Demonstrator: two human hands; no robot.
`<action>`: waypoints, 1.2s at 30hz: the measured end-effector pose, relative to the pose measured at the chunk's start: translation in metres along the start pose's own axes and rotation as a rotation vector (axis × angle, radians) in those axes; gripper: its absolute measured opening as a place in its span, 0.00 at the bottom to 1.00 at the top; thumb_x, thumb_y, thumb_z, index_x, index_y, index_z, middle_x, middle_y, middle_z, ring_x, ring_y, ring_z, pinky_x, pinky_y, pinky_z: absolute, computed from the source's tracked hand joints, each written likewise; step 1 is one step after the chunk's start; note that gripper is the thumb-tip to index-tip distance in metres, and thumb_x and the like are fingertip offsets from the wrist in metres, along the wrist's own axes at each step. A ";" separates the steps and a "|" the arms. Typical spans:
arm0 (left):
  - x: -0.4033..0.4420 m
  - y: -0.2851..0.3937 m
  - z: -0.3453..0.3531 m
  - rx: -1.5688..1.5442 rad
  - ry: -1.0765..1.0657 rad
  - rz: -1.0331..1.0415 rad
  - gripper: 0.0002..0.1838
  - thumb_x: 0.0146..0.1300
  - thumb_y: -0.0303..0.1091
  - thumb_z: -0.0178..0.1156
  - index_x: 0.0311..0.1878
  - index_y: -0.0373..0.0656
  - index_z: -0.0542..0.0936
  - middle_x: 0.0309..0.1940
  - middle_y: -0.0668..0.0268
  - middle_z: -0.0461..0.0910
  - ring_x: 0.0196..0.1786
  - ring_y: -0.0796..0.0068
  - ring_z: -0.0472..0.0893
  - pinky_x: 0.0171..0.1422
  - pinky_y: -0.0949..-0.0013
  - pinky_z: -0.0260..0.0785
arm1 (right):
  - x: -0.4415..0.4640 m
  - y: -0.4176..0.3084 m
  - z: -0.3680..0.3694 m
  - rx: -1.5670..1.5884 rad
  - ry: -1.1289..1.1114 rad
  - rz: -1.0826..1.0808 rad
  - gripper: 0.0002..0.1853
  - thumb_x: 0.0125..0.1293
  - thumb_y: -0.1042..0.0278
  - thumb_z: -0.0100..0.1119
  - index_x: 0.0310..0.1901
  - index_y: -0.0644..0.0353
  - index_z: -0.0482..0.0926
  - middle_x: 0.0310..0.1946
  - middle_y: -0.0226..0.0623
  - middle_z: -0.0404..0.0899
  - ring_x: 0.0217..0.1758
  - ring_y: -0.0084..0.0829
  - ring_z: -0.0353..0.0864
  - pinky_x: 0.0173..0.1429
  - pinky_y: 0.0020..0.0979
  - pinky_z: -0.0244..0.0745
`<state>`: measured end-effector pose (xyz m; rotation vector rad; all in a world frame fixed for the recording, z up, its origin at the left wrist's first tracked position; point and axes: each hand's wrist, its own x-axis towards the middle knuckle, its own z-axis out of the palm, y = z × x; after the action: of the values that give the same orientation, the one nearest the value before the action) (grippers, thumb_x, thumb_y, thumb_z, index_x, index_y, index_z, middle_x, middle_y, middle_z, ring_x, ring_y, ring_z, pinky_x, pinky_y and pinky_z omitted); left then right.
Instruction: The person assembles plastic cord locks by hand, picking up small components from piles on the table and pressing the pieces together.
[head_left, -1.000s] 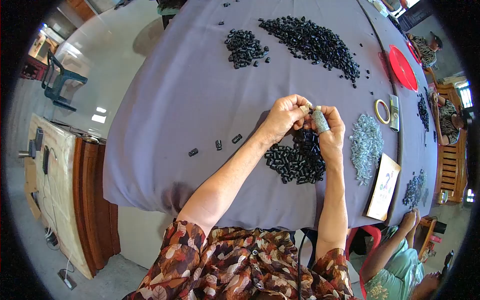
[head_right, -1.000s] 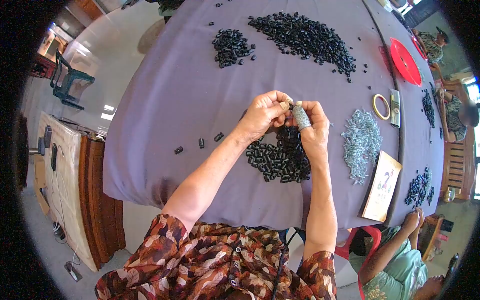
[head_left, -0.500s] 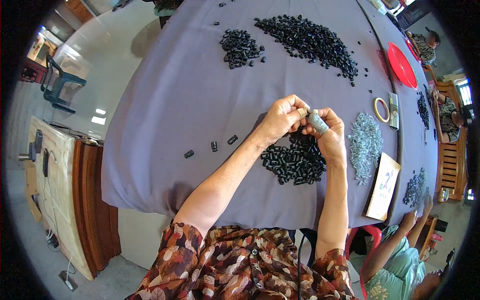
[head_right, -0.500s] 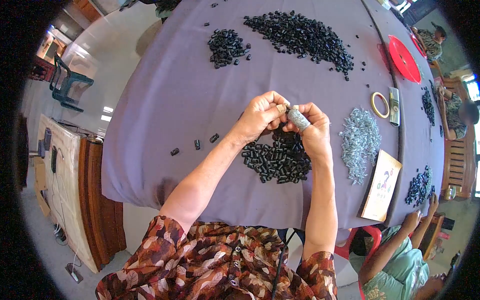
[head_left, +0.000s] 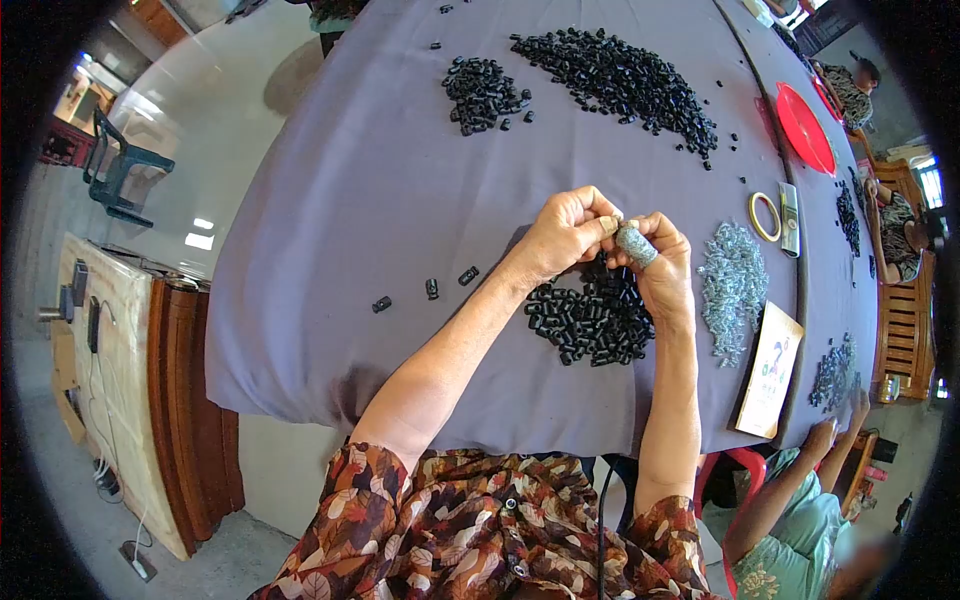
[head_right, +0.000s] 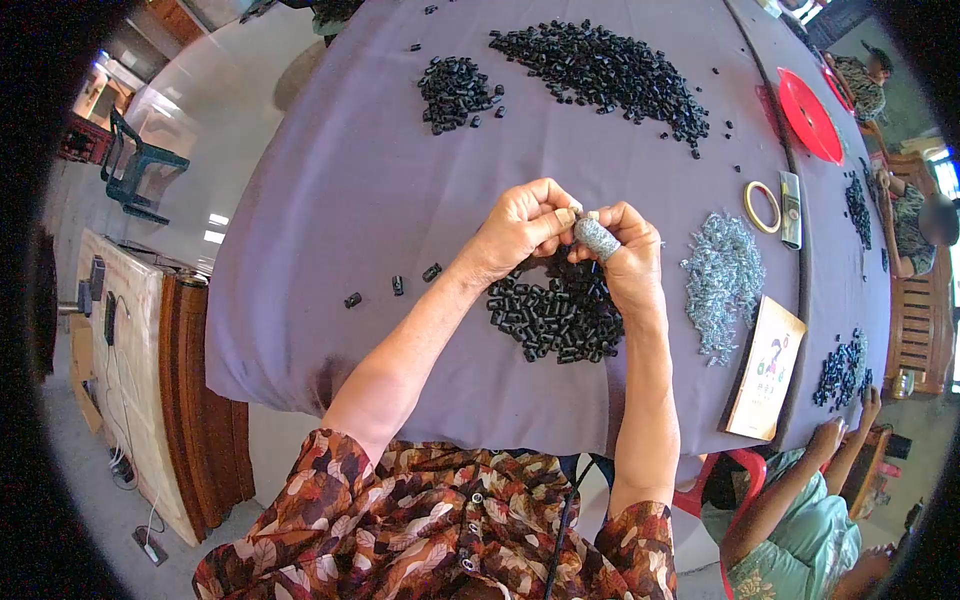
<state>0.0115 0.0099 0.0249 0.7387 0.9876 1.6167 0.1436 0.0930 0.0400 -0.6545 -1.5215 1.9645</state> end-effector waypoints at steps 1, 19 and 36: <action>0.000 0.000 0.000 0.032 0.006 0.005 0.03 0.63 0.27 0.54 0.36 0.39 0.74 0.21 0.70 0.74 0.19 0.91 0.66 0.20 0.85 0.57 | 0.000 0.000 0.000 -0.010 0.004 -0.004 0.05 0.57 0.84 0.53 0.29 0.62 0.71 0.26 0.36 0.76 0.25 0.21 0.75 0.30 0.23 0.74; -0.004 0.003 0.004 0.008 -0.058 -0.020 0.01 0.62 0.25 0.54 0.35 0.39 0.73 0.23 0.69 0.74 0.22 0.90 0.67 0.22 0.84 0.57 | 0.002 0.000 -0.008 0.032 -0.056 -0.011 0.06 0.56 0.79 0.59 0.28 0.61 0.71 0.27 0.33 0.76 0.26 0.22 0.76 0.29 0.23 0.75; 0.000 0.000 -0.001 -0.001 -0.010 0.004 0.08 0.64 0.34 0.54 0.42 0.42 0.69 0.25 0.72 0.72 0.22 0.88 0.69 0.23 0.83 0.61 | -0.008 -0.012 0.009 -0.498 -0.012 -0.105 0.11 0.59 0.79 0.53 0.44 0.66 0.76 0.28 0.31 0.77 0.32 0.22 0.77 0.38 0.23 0.74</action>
<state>0.0104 0.0100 0.0246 0.7471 0.9788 1.6156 0.1452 0.0836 0.0544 -0.7419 -2.0301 1.5174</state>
